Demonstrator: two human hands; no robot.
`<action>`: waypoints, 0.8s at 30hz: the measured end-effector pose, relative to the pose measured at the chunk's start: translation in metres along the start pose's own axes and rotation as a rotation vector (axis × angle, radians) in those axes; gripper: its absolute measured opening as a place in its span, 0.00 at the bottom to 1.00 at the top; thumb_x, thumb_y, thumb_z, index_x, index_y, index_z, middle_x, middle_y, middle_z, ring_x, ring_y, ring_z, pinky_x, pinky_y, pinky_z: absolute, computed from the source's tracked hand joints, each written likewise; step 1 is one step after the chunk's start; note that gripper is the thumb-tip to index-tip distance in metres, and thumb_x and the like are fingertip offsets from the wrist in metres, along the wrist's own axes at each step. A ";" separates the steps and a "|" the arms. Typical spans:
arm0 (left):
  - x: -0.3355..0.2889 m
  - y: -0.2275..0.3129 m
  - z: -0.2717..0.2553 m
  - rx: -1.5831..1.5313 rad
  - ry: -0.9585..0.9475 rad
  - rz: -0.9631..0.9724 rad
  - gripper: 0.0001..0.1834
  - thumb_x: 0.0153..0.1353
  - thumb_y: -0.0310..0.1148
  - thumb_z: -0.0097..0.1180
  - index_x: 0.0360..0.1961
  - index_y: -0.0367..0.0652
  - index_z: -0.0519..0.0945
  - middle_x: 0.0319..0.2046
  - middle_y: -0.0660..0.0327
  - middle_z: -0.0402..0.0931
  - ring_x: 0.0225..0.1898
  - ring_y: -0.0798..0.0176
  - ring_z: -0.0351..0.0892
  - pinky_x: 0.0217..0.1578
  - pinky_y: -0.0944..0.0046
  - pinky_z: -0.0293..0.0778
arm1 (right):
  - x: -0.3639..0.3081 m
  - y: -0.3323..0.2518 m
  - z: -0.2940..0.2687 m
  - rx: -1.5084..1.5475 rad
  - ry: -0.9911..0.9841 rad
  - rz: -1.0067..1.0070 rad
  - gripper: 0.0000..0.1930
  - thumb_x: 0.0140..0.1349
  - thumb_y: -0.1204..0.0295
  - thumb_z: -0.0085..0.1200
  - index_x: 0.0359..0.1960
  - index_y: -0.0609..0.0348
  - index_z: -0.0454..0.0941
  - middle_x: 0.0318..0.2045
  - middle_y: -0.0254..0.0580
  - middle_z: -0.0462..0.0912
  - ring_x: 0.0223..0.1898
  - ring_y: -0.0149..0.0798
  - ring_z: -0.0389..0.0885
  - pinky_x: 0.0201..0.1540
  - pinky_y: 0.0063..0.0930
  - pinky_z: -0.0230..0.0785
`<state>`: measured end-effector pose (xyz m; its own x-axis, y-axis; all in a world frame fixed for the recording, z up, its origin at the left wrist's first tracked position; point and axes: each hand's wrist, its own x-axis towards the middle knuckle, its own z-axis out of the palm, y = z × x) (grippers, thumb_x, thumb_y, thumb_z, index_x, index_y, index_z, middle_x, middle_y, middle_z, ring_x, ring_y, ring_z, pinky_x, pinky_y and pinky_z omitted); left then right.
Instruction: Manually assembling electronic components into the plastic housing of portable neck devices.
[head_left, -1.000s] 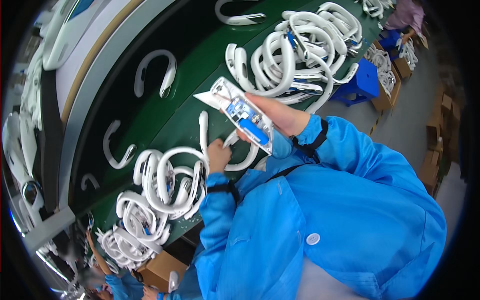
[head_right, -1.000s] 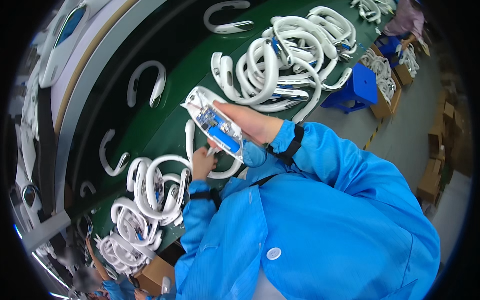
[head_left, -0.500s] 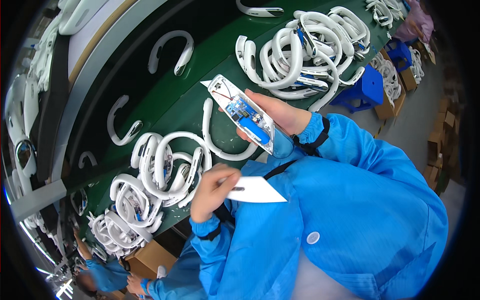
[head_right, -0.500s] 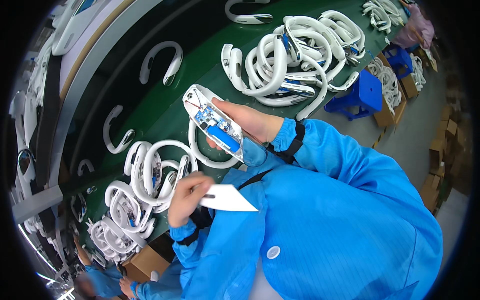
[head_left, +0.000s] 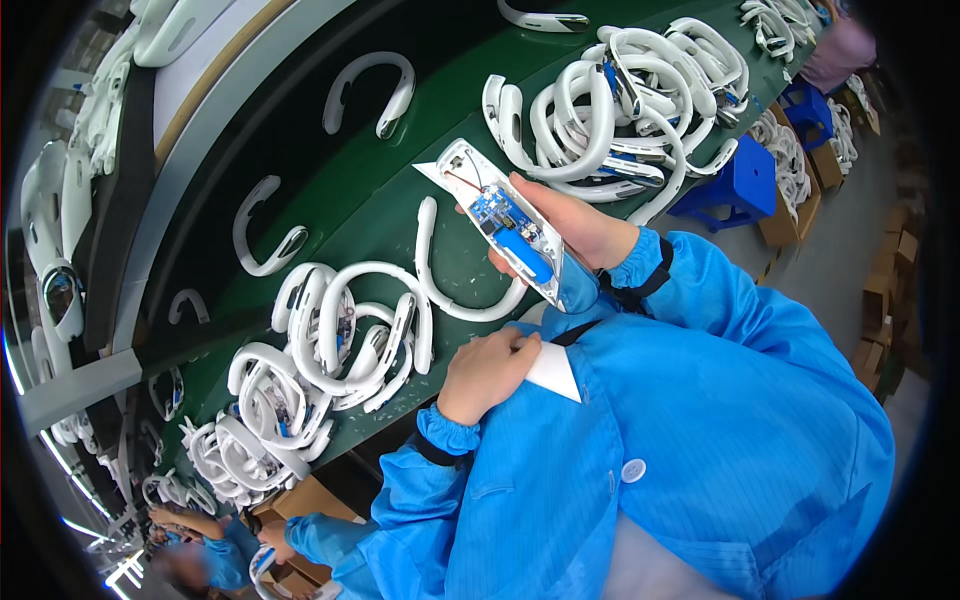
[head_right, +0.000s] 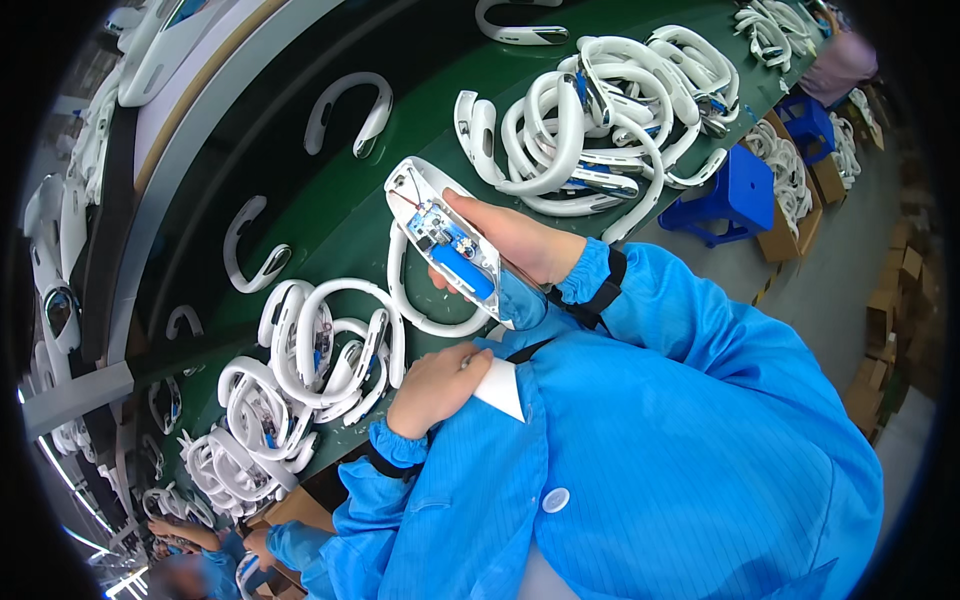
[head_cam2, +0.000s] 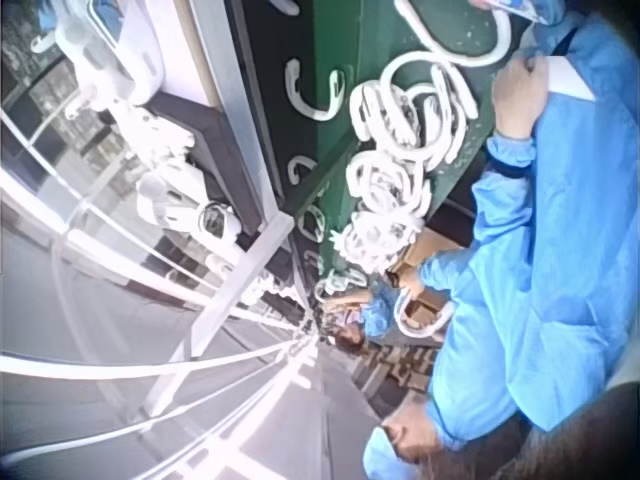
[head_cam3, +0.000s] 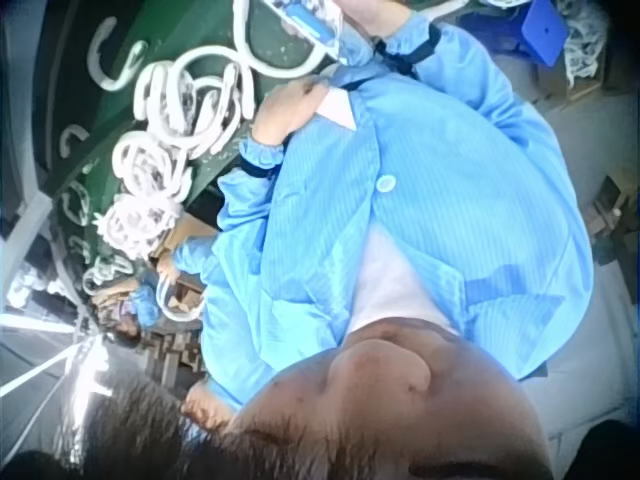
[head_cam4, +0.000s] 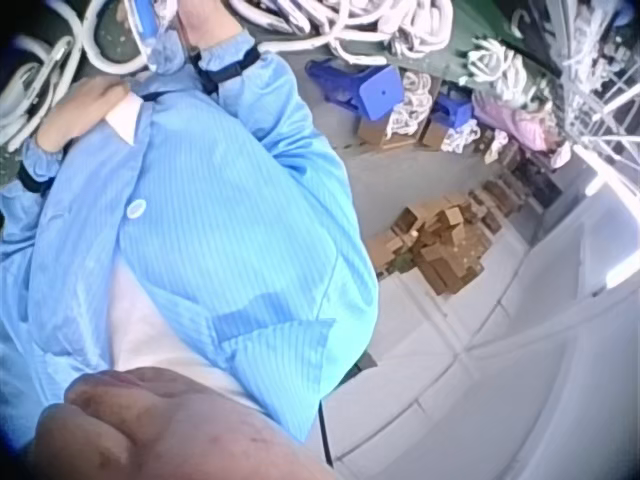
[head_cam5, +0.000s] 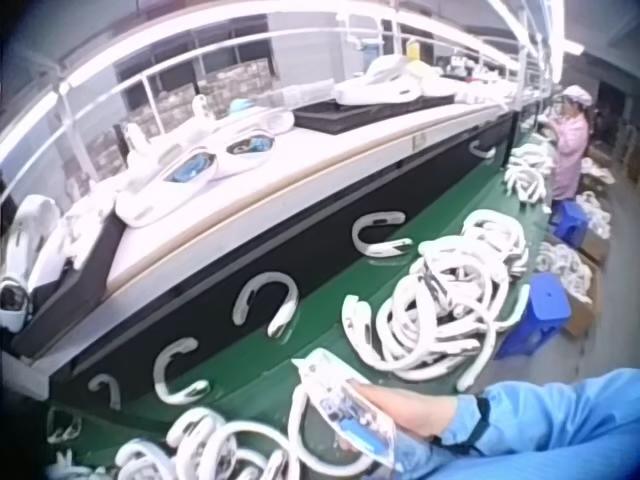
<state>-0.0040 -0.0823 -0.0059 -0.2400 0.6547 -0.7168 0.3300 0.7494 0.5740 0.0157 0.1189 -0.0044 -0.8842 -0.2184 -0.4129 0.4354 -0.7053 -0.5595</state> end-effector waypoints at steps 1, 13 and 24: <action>0.003 -0.001 0.003 -0.061 0.099 0.032 0.30 0.58 0.57 0.39 0.39 0.41 0.79 0.32 0.45 0.78 0.38 0.41 0.77 0.41 0.52 0.71 | 0.000 0.001 -0.004 -0.005 -0.024 -0.027 0.30 0.69 0.49 0.20 0.58 0.58 0.62 0.24 0.44 0.78 0.24 0.30 0.76 0.23 0.21 0.68; 0.048 -0.026 -0.030 -0.459 -0.139 -0.228 0.30 0.47 0.40 0.57 0.45 0.30 0.64 0.25 0.52 0.73 0.16 0.63 0.75 0.13 0.68 0.70 | -0.005 -0.010 -0.016 -0.032 0.146 -0.094 0.27 0.68 0.49 0.27 0.43 0.60 0.72 0.27 0.45 0.80 0.27 0.34 0.81 0.31 0.23 0.74; 0.012 0.045 -0.036 -0.399 1.052 0.294 0.20 0.57 0.28 0.45 0.48 0.33 0.57 0.17 0.49 0.72 0.18 0.54 0.73 0.22 0.58 0.66 | 0.008 0.023 0.016 0.076 0.062 -0.060 0.23 0.69 0.52 0.29 0.50 0.55 0.69 0.39 0.34 0.79 0.37 0.26 0.78 0.39 0.20 0.74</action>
<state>-0.0252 -0.0369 0.0259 -0.9034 0.4270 0.0395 0.2325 0.4104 0.8817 0.0161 0.0902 -0.0093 -0.8950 -0.1334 -0.4256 0.3658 -0.7655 -0.5294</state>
